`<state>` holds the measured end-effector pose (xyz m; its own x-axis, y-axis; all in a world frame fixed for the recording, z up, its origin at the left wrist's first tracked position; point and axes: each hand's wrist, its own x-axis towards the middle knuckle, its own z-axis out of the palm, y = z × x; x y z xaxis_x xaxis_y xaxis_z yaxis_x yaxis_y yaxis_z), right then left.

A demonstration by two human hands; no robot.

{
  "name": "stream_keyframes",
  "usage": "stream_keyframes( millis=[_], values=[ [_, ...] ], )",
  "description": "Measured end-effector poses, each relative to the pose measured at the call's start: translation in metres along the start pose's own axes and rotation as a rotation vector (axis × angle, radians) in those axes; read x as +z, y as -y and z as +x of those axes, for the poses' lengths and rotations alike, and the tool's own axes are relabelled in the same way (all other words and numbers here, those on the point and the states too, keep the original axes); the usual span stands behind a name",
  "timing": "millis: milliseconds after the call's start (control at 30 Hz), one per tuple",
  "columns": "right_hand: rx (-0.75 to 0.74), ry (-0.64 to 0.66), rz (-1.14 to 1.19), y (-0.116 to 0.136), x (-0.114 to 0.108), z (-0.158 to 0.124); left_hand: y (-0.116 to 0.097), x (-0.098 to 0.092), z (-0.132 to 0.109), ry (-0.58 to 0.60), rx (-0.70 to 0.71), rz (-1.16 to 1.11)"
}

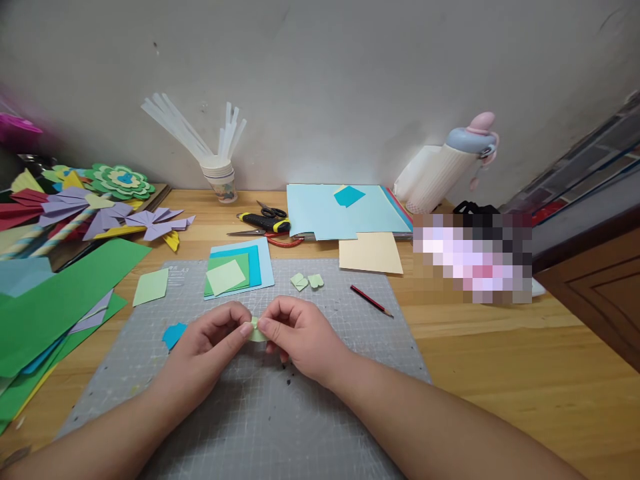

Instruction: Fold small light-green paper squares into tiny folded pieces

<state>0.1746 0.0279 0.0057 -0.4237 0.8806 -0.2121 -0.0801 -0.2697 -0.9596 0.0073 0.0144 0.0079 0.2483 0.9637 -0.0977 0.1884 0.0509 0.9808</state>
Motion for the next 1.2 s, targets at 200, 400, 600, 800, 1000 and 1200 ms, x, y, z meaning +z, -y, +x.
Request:
stream_keyframes(
  millis=[200, 400, 600, 800, 1000, 1200],
  values=[
    [-0.001, -0.003, 0.002, 0.0001, 0.0008, -0.0002, -0.0025, 0.0006, 0.0007, -0.011, 0.005, 0.007],
    [-0.014, -0.004, -0.005, 0.0026, 0.0013, -0.0003, -0.0025, 0.0010, 0.0000, -0.003, 0.006, 0.022],
    [-0.070, -0.020, -0.059, 0.0005, 0.0000, -0.0036, -0.0029, 0.0026, -0.0002, 0.026, 0.019, 0.043],
    [-0.171, -0.118, -0.237, 0.0027, 0.0030, -0.0059, -0.0053, 0.0038, -0.0013, 0.040, 0.020, 0.050],
    [-0.141, -0.149, -0.287, 0.0001, 0.0025, -0.0036, -0.0048, 0.0041, 0.0006, 0.043, 0.017, 0.039],
    [-0.065, -0.099, -0.032, 0.0003, -0.0013, -0.0010, -0.0046, -0.0003, 0.0031, -0.103, -0.027, -0.029]
  ],
)
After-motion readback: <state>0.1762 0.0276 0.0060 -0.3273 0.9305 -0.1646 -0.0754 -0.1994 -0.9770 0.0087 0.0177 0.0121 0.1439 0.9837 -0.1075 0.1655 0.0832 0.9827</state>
